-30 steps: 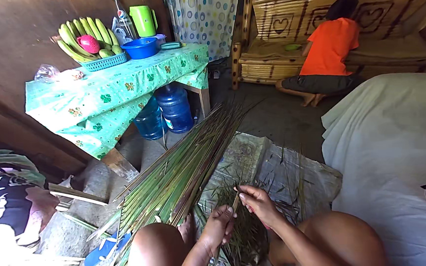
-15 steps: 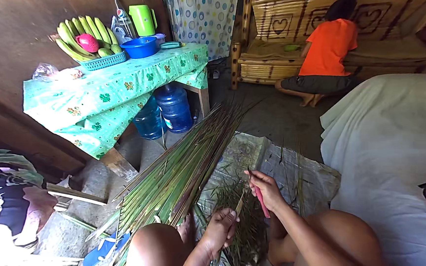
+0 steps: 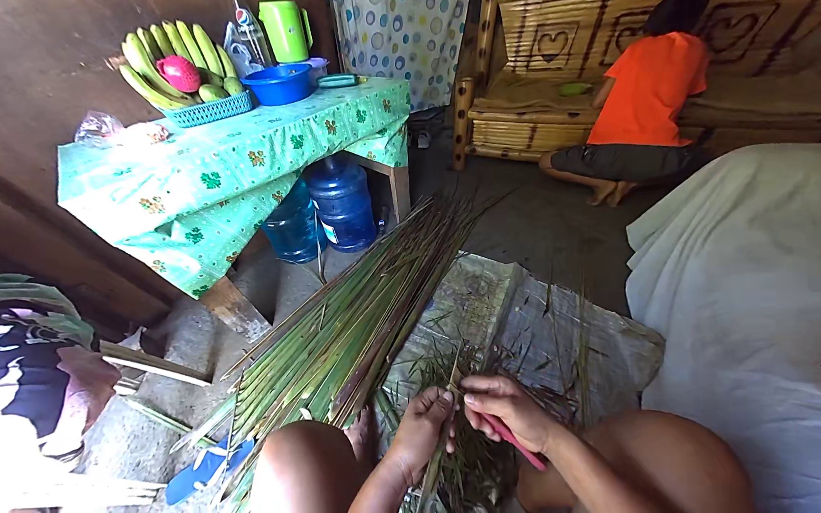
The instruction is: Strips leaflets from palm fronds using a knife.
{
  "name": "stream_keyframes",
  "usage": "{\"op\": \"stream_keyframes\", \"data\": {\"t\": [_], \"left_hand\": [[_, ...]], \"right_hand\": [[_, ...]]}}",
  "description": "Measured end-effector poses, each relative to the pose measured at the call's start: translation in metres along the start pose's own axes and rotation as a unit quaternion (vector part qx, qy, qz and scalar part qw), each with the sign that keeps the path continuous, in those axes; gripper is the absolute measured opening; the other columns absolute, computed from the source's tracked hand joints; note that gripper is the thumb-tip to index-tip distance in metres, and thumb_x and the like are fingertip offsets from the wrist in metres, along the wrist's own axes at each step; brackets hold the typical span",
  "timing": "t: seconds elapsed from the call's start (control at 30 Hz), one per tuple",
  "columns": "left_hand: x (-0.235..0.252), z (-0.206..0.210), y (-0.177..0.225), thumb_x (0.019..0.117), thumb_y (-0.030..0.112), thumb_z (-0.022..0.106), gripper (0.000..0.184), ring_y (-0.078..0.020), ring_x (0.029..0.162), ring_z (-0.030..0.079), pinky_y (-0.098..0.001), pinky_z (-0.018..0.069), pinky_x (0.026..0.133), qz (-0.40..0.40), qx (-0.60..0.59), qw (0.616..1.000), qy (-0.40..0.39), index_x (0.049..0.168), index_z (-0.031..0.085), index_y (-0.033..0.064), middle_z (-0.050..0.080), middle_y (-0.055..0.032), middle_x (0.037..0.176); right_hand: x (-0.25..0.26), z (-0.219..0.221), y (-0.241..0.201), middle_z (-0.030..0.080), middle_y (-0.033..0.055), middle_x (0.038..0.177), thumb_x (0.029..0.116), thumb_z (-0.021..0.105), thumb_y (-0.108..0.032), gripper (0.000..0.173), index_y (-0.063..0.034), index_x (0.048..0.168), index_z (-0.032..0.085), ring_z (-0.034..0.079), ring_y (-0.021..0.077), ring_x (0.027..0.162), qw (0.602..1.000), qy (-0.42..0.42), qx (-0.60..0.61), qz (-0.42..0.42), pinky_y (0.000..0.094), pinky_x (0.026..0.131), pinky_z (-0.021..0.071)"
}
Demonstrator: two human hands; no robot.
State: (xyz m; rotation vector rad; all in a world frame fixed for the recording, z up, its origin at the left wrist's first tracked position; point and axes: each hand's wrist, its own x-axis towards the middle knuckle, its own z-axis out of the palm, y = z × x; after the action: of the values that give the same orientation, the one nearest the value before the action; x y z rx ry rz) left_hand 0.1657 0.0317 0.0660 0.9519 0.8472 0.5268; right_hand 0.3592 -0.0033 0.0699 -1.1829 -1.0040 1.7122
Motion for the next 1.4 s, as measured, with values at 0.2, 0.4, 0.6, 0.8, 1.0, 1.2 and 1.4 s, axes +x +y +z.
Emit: {"op": "stream_keyframes", "data": {"t": [0.2,0.4,0.6,0.8,1.0,1.2,1.4], "left_hand": [[0.0,0.006,0.003,0.1095,0.009,0.043,0.02,-0.0074,0.055,0.06,-0.021,0.0542,0.054,0.003,0.019,0.999,0.03,0.098,0.058,0.0017,0.061,-0.0018,0.072],[0.003,0.005,0.003,0.1115,0.013,0.039,0.025,-0.0039,0.047,0.049,-0.0169,0.0437,0.045,-0.008,0.014,0.999,0.05,0.098,0.058,0.0034,0.053,0.0017,0.062],[0.002,0.001,0.003,0.1117,0.014,0.036,0.027,-0.001,0.042,0.039,-0.0151,0.0351,0.041,-0.012,-0.013,1.0,0.017,0.097,0.057,0.0055,0.043,0.0061,0.057],[0.0,0.002,0.003,0.1117,0.015,0.036,0.027,-0.0006,0.042,0.037,-0.0149,0.0335,0.041,-0.015,-0.019,1.0,0.005,0.096,0.057,0.0062,0.042,0.0066,0.056],[-0.004,0.003,0.003,0.1112,0.014,0.036,0.027,0.0004,0.041,0.039,-0.0143,0.0343,0.041,-0.009,-0.017,1.0,-0.007,0.095,0.057,0.0074,0.042,0.0079,0.054],[-0.006,0.002,0.001,0.1112,0.013,0.036,0.026,-0.0006,0.041,0.039,-0.0153,0.0348,0.041,-0.011,0.005,1.0,-0.021,0.097,0.057,0.0071,0.041,0.0075,0.053],[-0.003,0.003,0.0,0.1118,0.015,0.034,0.028,-0.001,0.042,0.04,-0.0152,0.0362,0.042,-0.016,0.0,1.0,-0.021,0.098,0.058,0.0062,0.043,0.0068,0.054]], "right_hand": [[0.004,0.0,-0.003,0.063,-0.0025,0.069,0.1018,0.048,-0.012,0.022,-0.0053,0.114,0.066,0.054,0.0038,0.051,0.999,0.045,0.001,-0.011,0.0177,0.047,0.0445],[0.006,0.006,0.009,0.061,-0.0082,0.072,0.0987,0.053,-0.012,0.024,-0.0028,0.117,0.065,0.052,-0.0014,0.056,0.989,0.024,-0.125,-0.074,0.0149,0.051,0.0419],[0.013,-0.002,0.016,0.066,-0.0051,0.081,0.0974,0.056,-0.009,0.025,0.0042,0.114,0.069,0.052,-0.0057,0.064,0.963,0.05,-0.196,-0.176,0.0123,0.059,0.0438],[0.02,-0.007,0.018,0.068,-0.0028,0.084,0.097,0.056,-0.01,0.032,0.0048,0.124,0.067,0.054,-0.0051,0.064,0.953,0.086,-0.214,-0.195,0.0129,0.059,0.0449],[0.025,-0.008,0.023,0.074,0.0108,0.108,0.0982,0.056,-0.011,0.034,0.0064,0.125,0.068,0.066,0.0002,0.085,0.917,0.166,-0.27,-0.241,0.0168,0.081,0.0537],[0.028,-0.026,0.012,0.059,-0.0051,0.071,0.0995,0.051,-0.007,0.035,0.0041,0.13,0.064,0.05,0.0008,0.053,0.954,0.21,-0.116,-0.178,0.0158,0.049,0.0422],[0.013,0.004,0.014,0.06,-0.0064,0.073,0.0982,0.054,-0.011,0.029,0.0001,0.122,0.065,0.053,0.0001,0.057,0.977,0.133,-0.109,-0.124,0.0162,0.052,0.0446]]}}
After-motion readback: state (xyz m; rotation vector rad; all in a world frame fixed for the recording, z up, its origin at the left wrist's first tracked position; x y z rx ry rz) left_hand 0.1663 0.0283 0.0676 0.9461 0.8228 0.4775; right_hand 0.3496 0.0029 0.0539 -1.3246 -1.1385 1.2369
